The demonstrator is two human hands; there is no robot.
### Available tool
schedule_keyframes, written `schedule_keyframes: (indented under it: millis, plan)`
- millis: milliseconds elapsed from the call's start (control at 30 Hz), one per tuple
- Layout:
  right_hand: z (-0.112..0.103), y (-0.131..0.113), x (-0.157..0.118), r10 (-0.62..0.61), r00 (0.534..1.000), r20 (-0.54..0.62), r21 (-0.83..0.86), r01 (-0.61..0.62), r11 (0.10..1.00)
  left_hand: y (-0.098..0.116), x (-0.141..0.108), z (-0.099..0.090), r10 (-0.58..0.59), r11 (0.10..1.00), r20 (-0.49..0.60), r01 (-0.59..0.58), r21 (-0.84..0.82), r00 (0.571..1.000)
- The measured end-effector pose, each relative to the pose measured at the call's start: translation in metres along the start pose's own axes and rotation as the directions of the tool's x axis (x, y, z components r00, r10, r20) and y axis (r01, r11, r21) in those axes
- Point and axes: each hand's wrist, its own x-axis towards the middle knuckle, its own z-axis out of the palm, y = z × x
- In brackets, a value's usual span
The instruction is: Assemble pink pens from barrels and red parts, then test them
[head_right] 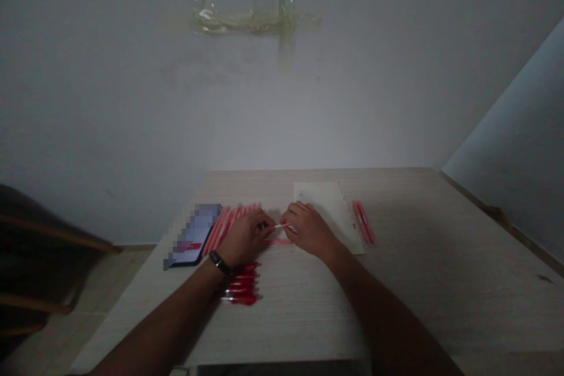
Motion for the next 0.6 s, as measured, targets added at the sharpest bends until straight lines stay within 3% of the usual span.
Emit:
schedule_keyframes:
  millis: [600]
  plan:
    - [-0.025, 0.022, -0.002, 0.034, 0.999, -0.004, -0.028, -0.034, 0.999, -0.004, 0.001, -0.002, -0.022, 0.999, -0.013, 0.022, 0.040, 1.000]
